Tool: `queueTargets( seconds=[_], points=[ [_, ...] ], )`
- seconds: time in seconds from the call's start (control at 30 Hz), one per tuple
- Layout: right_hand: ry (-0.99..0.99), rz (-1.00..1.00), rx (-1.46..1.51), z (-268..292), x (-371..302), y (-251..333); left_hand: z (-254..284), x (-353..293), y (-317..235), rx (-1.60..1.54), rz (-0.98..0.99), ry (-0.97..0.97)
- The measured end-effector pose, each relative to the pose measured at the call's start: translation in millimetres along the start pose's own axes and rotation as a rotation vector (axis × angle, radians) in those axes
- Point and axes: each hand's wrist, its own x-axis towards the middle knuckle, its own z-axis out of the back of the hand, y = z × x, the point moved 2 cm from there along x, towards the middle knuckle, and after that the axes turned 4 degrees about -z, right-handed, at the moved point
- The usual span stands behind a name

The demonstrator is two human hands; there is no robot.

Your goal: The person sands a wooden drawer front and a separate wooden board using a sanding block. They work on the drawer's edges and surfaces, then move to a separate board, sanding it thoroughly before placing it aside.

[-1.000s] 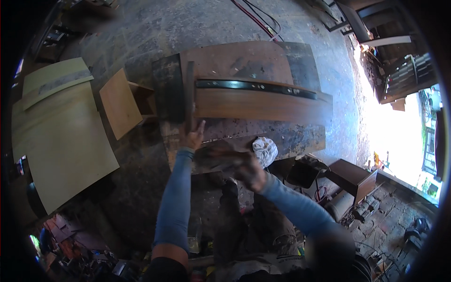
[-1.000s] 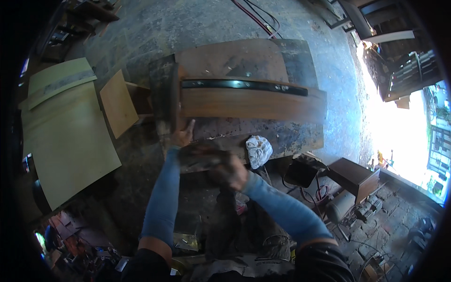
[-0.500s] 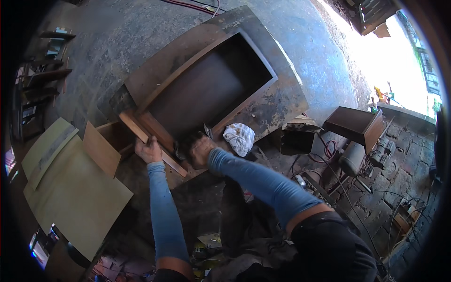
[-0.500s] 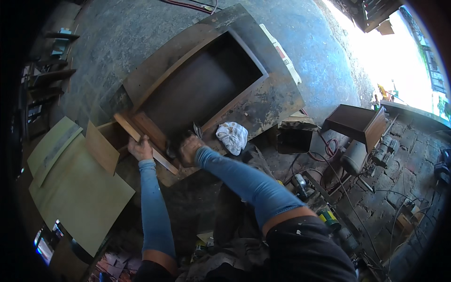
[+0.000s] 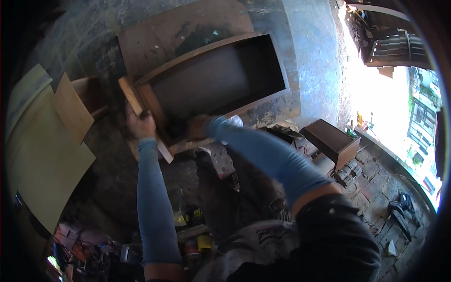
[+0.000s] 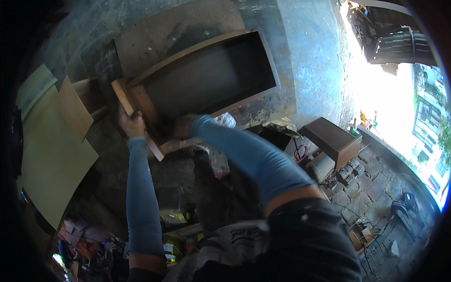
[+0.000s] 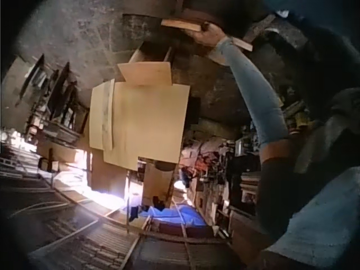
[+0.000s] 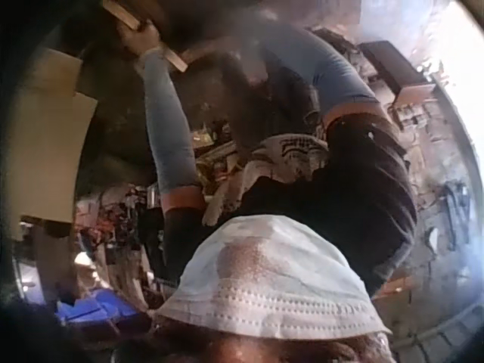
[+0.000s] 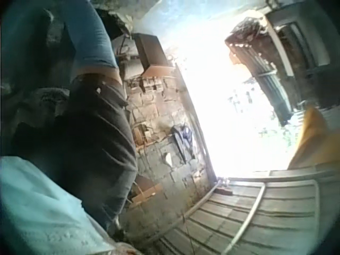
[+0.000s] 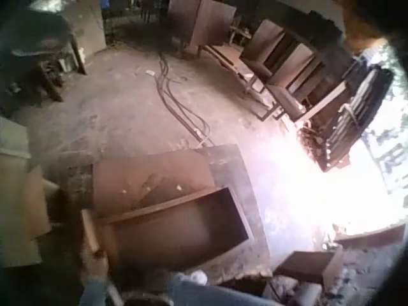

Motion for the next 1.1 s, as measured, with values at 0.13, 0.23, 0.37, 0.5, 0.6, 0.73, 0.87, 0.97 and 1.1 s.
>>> queueTargets(
  seconds=[0.13, 0.23, 0.37, 0.5, 0.6, 0.73, 0.87, 0.97, 1.1],
  points=[
    [-0.13, 0.158, -0.353, 22, -103, -162, 4, -5, -6, 0.146, 0.013, -0.061],
    [-0.369, -0.142, -0.223, 100, -151, -191, 6, 3, -13, 0.152, -0.005, -0.032],
    [-0.74, -0.526, 0.167, 149, -153, -191, 9, 3, -21, 0.166, 0.059, 0.017],
    [-0.815, -0.84, -0.151, 123, -101, -151, 9, 1, -16, 0.168, -0.005, -0.003],
    [-0.696, -0.896, -0.211, 77, -55, -156, 8, 3, -25, 0.205, -0.031, 0.024],
    [-0.782, -1.107, 0.043, 53, -42, -267, 6, -3, -10, 0.144, 0.047, 0.054],
    [-0.682, -1.311, -0.166, 38, 67, -191, 13, 0, -8, 0.197, 0.062, 0.098],
    [-1.42, -0.723, 0.879, -7, 131, -118, -9, 3, -8, 0.153, -0.019, 0.11],
    [-1.521, -0.336, 1.153, -22, 92, -109, -5, 2, 7, 0.021, 0.115, 0.089]
  ],
)
